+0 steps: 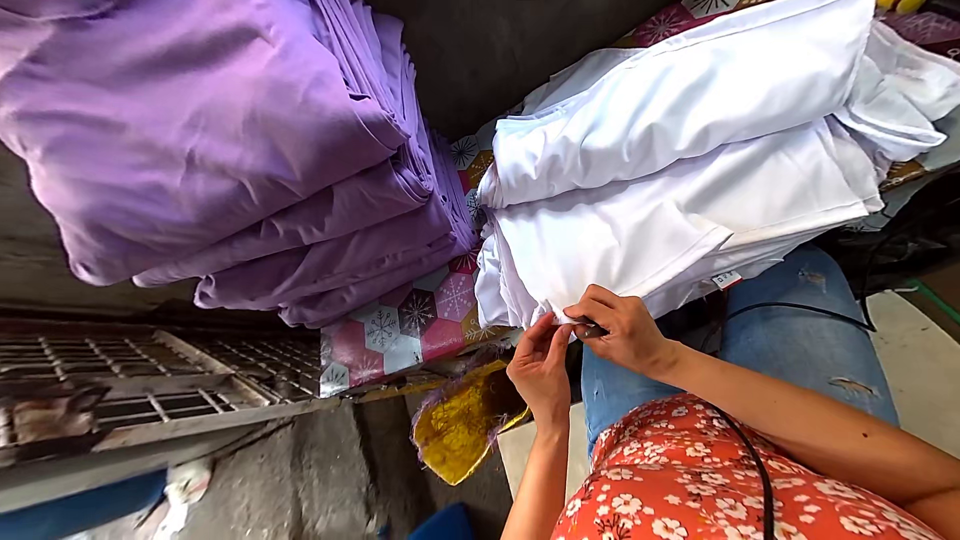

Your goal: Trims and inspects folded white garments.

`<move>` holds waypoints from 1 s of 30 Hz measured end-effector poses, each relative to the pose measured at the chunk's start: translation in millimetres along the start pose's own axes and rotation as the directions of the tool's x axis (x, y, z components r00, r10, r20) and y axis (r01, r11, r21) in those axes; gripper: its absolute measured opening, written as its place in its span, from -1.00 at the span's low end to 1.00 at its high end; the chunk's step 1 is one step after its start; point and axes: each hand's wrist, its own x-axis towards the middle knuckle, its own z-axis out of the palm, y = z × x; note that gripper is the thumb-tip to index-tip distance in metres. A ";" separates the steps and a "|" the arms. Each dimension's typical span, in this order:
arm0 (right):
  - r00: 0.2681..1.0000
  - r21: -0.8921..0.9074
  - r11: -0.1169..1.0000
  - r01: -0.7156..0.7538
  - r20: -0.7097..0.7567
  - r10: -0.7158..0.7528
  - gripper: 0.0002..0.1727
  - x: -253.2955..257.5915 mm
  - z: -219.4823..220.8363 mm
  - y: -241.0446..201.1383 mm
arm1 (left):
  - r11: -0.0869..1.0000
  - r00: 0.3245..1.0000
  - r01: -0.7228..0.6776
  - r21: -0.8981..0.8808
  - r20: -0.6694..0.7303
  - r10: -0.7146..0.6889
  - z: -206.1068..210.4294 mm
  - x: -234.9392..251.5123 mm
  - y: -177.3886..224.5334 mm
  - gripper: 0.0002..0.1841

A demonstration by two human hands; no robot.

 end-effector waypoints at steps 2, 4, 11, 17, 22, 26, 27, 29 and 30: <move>1.000 -0.019 1.000 0.021 -0.004 -0.021 -0.83 -0.9 1.0 1.3 | 0.997 0.999 -0.033 0.069 0.019 0.032 -2.0 2.9 -3.2 -0.87; 1.000 -0.014 1.000 0.010 0.025 -0.010 -0.84 -1.1 -0.5 2.2 | 0.993 0.998 -0.062 0.104 0.035 0.058 -3.8 5.1 -2.7 -0.92; 0.777 0.363 0.734 -0.575 0.524 0.350 -0.60 17.5 -33.7 -13.9 | 0.988 0.992 -0.124 0.096 0.038 0.120 -9.8 3.3 4.7 -0.91; 0.378 0.235 0.403 -0.884 0.867 0.324 -0.39 33.6 -40.2 -19.3 | 0.987 0.993 -0.121 0.110 0.018 0.119 -7.2 -0.1 10.4 -0.91; 0.242 0.214 0.124 -0.969 0.926 0.290 -0.36 40.4 -37.9 -21.0 | 0.987 0.991 -0.129 0.099 0.033 0.126 -5.0 0.0 11.1 -0.90; 0.207 0.233 -0.074 -0.970 0.945 0.255 -0.40 41.2 -33.5 -16.3 | 0.978 0.987 -0.158 0.137 0.051 0.152 -5.0 0.5 9.1 -0.91; 0.201 0.234 -0.092 -0.968 0.941 0.273 -0.41 41.2 -31.7 -17.0 | 0.976 0.987 -0.160 0.146 0.053 0.154 -5.3 0.8 8.7 -0.91; 0.222 0.263 -0.077 -0.962 0.913 0.343 -0.43 41.0 -29.5 -20.9 | 0.974 0.986 -0.165 0.158 0.058 0.157 -5.2 1.2 8.4 -0.91; 0.274 0.304 -0.015 -0.953 0.879 0.391 -0.44 40.5 -30.3 -23.2 | 0.972 0.986 -0.165 0.165 0.063 0.157 -5.5 1.5 8.7 -0.91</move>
